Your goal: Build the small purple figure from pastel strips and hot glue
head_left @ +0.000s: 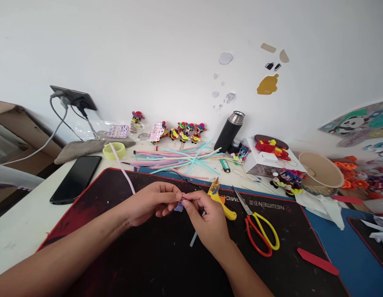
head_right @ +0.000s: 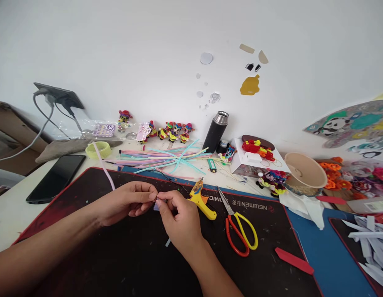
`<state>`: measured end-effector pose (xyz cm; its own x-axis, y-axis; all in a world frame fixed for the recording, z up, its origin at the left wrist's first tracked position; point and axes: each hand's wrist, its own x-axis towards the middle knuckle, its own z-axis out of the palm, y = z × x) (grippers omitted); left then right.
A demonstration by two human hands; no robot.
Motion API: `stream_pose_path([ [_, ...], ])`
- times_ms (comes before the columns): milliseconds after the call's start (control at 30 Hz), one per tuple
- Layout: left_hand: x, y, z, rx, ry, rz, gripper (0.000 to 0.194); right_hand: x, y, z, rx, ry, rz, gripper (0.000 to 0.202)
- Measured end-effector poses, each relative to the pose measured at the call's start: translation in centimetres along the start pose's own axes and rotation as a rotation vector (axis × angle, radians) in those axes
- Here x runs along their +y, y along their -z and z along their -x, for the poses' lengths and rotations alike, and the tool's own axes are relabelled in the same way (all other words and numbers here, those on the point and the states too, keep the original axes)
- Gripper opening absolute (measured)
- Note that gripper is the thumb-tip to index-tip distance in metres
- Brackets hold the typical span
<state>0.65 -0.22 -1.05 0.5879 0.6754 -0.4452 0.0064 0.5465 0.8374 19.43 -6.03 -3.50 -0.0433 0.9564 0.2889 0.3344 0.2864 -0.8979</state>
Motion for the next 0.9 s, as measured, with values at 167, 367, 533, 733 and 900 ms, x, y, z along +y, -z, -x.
stream_pose_path([
  [167, -0.07, -0.05, 0.03, 0.011, -0.012, -0.039, 0.040, 0.09, -0.06, 0.01, 0.005, 0.009, 0.018, 0.014],
  [367, -0.09, -0.04, 0.03, 0.003, -0.032, -0.054, 0.040, 0.05, -0.05, -0.02, -0.008, 0.006, -0.001, 0.015],
  [533, -0.14, -0.15, 0.15, 0.001, -0.022, -0.039, 0.041, -0.10, 0.01, -0.01, -0.006, -0.002, 0.007, 0.015],
  [733, -0.25, -0.19, -0.01, 0.012, -0.031, -0.029, 0.041, -0.12, 0.04, -0.01, -0.016, -0.035, -0.017, 0.016],
  [900, -0.24, -0.26, 0.03, 0.005, -0.043, -0.048, 0.040, -0.02, 0.06, 0.00, -0.039, -0.092, -0.090, 0.017],
])
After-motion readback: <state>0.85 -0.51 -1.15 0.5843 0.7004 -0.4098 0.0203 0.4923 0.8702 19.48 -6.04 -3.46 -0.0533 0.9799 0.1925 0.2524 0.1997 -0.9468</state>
